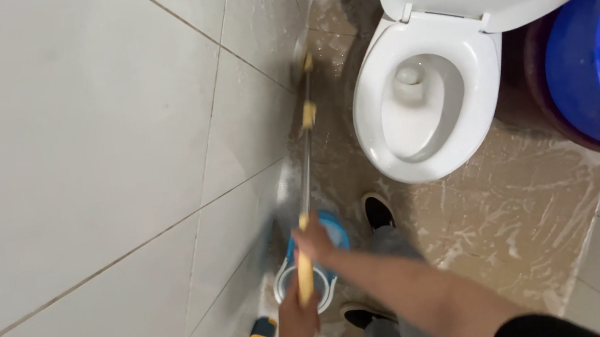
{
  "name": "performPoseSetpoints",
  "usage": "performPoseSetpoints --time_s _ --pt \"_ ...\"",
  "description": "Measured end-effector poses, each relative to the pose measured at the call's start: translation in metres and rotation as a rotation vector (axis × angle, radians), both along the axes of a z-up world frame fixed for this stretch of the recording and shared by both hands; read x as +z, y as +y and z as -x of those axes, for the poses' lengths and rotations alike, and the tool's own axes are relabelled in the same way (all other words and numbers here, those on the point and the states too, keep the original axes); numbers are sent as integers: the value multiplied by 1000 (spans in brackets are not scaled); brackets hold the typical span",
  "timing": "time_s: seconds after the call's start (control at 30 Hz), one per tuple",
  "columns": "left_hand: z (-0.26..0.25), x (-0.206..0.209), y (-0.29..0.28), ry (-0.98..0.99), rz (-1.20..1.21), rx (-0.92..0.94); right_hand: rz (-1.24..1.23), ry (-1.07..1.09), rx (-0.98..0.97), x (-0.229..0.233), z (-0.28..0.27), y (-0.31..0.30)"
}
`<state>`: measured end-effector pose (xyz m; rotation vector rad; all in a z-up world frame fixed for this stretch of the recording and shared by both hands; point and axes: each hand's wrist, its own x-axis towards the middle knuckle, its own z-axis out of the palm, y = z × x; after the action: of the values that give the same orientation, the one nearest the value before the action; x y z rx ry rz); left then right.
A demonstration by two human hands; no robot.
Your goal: Scrubbing the bathroom floor and lower wall tiles with a long-handled brush and soapy water.
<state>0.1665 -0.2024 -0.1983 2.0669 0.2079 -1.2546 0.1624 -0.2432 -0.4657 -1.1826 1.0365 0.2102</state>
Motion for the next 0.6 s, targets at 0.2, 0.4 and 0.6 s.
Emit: performPoseSetpoints --time_s 0.2,0.4,0.6 --pt "89 -50 161 -569 423 -324 -490 172 -46 176 84 75" --pt "116 -66 182 -448 332 -237 -340 41 -69 156 84 61" --pt "22 -65 30 -42 89 0 -109 -52 -101 51 0 -41"
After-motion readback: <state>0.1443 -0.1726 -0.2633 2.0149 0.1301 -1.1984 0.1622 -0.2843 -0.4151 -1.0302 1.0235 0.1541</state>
